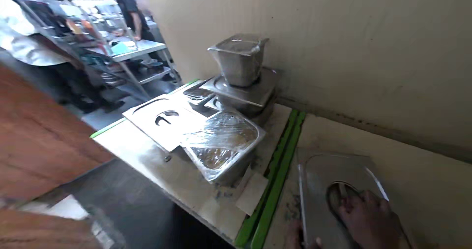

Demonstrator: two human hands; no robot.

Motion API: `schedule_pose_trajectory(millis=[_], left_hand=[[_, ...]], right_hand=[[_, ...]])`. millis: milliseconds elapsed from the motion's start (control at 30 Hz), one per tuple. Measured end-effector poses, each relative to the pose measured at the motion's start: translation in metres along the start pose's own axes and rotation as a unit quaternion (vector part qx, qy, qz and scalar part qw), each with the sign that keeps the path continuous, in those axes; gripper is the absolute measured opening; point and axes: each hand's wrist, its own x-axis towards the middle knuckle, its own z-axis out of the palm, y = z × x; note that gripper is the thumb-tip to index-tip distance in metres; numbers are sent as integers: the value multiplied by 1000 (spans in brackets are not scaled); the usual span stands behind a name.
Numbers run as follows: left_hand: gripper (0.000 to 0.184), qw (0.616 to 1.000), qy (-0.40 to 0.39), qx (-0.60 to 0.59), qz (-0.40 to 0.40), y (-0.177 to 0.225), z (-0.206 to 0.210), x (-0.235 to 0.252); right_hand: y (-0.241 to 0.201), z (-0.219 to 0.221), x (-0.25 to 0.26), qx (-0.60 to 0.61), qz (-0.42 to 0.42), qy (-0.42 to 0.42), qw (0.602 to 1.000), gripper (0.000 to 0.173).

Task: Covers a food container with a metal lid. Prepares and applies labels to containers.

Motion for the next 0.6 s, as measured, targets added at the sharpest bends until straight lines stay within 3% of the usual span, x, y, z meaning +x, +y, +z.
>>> schedule_pose_trajectory(millis=[200,267,300,367,433,500,600], left_hand=[[54,1000,3,19,7,4,-3,24],[53,983,124,91,96,-4,-16,18],[59,951,222,149,153,-12,-28,14],[75,847,402,253,236,-30,-68,15],[92,784,495,302,223,-32,-106,18],[101,778,523,312,153,-23,-126,18],[102,772,571,257,110,-16,-148,28]], right_hand=[[16,16,28,24,1,46,999,45],[21,18,29,42,-2,50,998,48],[25,20,30,53,-8,59,997,49],[29,23,34,99,-13,87,991,57],[30,17,34,182,13,116,976,60],[33,8,34,281,43,147,947,53],[44,-11,26,399,71,180,896,41]])
